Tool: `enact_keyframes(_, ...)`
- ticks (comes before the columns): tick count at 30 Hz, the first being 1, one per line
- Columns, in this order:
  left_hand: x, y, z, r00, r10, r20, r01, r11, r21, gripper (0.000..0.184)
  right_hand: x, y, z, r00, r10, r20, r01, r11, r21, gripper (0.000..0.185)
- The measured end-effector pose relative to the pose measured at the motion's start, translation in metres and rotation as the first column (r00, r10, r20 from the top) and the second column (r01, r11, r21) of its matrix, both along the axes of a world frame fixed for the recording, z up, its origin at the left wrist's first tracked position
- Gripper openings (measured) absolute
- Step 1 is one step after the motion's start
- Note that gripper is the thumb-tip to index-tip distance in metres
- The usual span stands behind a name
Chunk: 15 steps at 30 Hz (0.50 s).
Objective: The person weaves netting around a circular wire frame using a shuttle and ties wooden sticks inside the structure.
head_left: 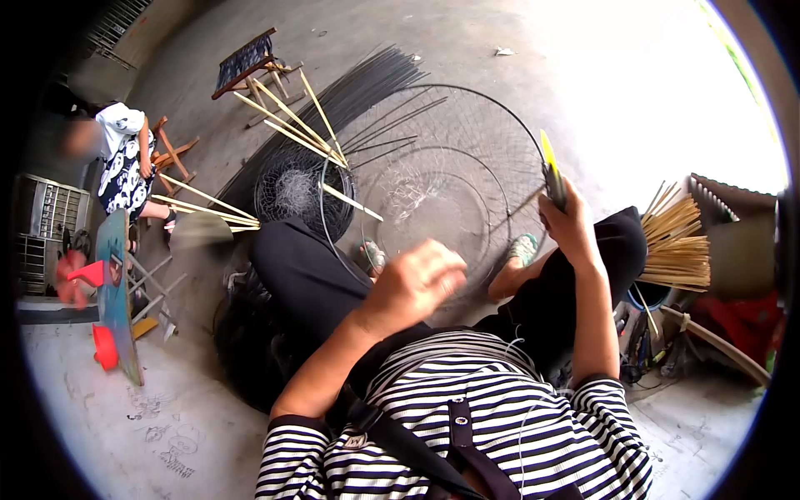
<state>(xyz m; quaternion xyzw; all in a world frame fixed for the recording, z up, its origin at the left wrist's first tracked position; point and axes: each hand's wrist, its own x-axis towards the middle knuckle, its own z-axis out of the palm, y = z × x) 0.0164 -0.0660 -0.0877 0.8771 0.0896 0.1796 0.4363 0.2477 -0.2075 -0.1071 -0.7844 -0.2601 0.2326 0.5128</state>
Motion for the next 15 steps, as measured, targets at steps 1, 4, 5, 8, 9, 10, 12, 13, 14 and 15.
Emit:
enact_keyframes(1,0.000,0.009,0.000,0.989,0.148,0.018,-0.149,0.983,0.111,0.039,-0.002,-0.006,0.006,0.998,0.030,-0.058,-0.031,0.999,-0.026,0.036)
enact_keyframes(4,0.010,0.034,0.004,0.900,0.436,-0.029,-0.371,0.797,0.477,0.077,-0.012,-0.019,0.017,0.994,0.104,-0.036,-0.108,0.986,-0.129,0.036)
enact_keyframes(5,0.014,0.037,-0.013,0.944,0.330,0.008,-0.288,0.812,0.508,0.062,-0.012,-0.026,0.020,0.989,0.145,-0.039,-0.149,0.977,-0.151,0.036)
enact_keyframes(8,0.010,0.030,-0.037,0.981,0.068,-0.184,-0.019,0.966,0.257,0.017,0.004,-0.071,0.036,0.981,0.049,0.187,-0.004,0.973,-0.232,0.031)
enact_keyframes(9,0.010,0.031,-0.031,0.987,0.119,-0.104,-0.098,0.977,0.189,0.015,0.012,-0.091,0.052,0.973,0.007,0.231,0.047,0.973,-0.227,0.029)
enact_keyframes(10,0.009,0.033,-0.017,0.985,0.170,-0.031,-0.166,0.980,0.111,0.012,0.021,-0.111,0.069,0.961,-0.034,0.274,0.097,0.971,-0.219,0.026)
enact_keyframes(12,0.007,0.037,0.014,0.955,0.291,0.066,-0.282,0.952,-0.115,0.008,0.047,-0.170,0.094,0.786,-0.116,0.607,0.248,0.959,-0.138,0.023)
enact_keyframes(13,0.007,0.040,0.029,0.929,0.360,0.088,-0.329,0.909,-0.255,0.008,0.047,-0.182,0.109,0.722,-0.241,0.649,0.359,0.932,-0.054,0.023)
enact_keyframes(14,0.007,0.045,0.042,0.925,0.369,0.091,-0.306,0.865,-0.397,0.009,0.043,-0.189,0.127,0.644,-0.362,0.674,0.460,0.887,0.037,0.023)
enact_keyframes(15,0.010,0.047,0.052,0.923,0.374,0.091,-0.274,0.805,-0.527,0.010,0.034,-0.187,0.129,0.653,-0.418,0.632,0.473,0.876,0.091,0.023)
